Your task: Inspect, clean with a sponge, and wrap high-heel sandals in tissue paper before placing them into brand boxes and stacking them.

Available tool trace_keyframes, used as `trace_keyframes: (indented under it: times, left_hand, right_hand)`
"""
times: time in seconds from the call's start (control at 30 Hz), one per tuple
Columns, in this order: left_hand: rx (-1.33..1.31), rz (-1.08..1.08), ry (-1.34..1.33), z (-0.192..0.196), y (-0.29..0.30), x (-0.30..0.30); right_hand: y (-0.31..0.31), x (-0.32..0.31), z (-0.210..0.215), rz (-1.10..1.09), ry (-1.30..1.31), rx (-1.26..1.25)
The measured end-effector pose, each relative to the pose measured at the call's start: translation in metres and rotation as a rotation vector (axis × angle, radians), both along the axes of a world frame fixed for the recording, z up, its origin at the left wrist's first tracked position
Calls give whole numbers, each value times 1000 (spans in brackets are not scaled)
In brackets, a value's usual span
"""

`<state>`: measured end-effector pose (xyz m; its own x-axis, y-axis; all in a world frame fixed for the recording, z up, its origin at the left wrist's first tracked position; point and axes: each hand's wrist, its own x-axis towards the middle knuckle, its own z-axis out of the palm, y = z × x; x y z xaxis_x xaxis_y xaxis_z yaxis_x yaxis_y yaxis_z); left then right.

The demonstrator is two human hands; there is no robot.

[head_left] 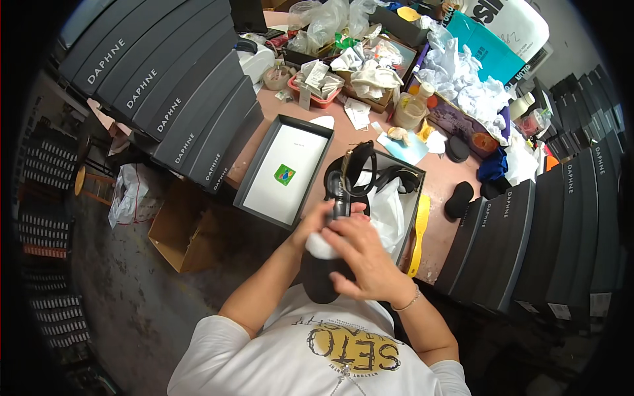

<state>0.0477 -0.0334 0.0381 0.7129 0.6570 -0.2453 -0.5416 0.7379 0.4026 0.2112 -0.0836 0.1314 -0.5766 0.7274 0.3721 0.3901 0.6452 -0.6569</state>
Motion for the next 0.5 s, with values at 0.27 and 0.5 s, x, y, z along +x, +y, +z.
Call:
trace_keyframes:
  times: [0.27,0.5]
  left_hand:
    - [151,9,253,3,-7,2]
    - [189,-35,420,9,-4,11]
  right_hand:
    - [-5,12,-32,101,-54,-87]
    - [-11,1,-9,40,-60,-112]
